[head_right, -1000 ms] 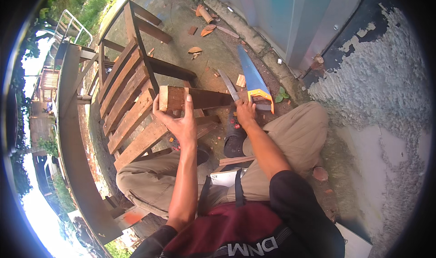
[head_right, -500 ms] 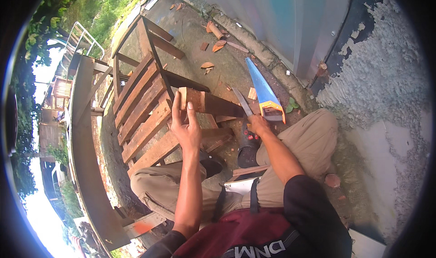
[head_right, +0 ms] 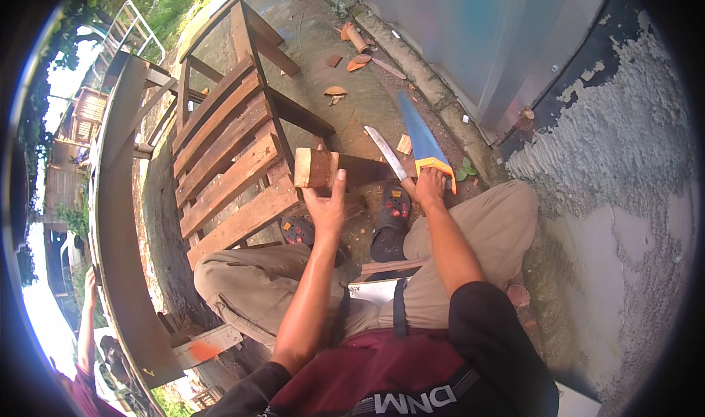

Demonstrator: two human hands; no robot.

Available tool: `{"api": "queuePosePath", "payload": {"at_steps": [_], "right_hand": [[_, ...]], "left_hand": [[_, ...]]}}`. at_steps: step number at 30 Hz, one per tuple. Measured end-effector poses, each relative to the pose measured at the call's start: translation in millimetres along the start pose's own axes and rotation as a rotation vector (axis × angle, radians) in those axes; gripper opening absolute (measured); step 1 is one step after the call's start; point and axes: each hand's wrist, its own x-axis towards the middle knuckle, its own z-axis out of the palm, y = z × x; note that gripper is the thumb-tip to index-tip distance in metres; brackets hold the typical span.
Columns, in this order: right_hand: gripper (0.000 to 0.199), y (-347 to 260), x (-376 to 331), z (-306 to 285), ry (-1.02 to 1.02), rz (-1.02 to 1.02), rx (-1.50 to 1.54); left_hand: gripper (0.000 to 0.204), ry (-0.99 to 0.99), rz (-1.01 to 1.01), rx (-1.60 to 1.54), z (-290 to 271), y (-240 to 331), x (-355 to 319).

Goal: The person sits on the ground and uses a machete to split a small block of wood, then switches to a hand saw to cut a plank on a wooden pallet. The person handles the wood pieces and tools directly with their hands.

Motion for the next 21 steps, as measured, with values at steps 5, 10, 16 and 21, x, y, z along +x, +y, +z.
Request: {"api": "queuePosePath", "payload": {"at_steps": [5,10,16,21], "right_hand": [[0.04,33,17,28,-0.096,0.008,-0.183],[0.037,34,17,38,0.062,-0.004,-0.109],[0.038,33,18,29,0.005,0.015,-0.072],[0.038,38,22,29,0.01,0.08,-0.017]], "left_hand": [[0.045,0.062,0.016,-0.093,14,3,-5],[0.044,0.074,-0.012,-0.243,1,67,18],[0.043,0.242,0.269,-0.392,-41,156,80],[0.051,0.262,0.492,-0.32,-88,233,155]]}}
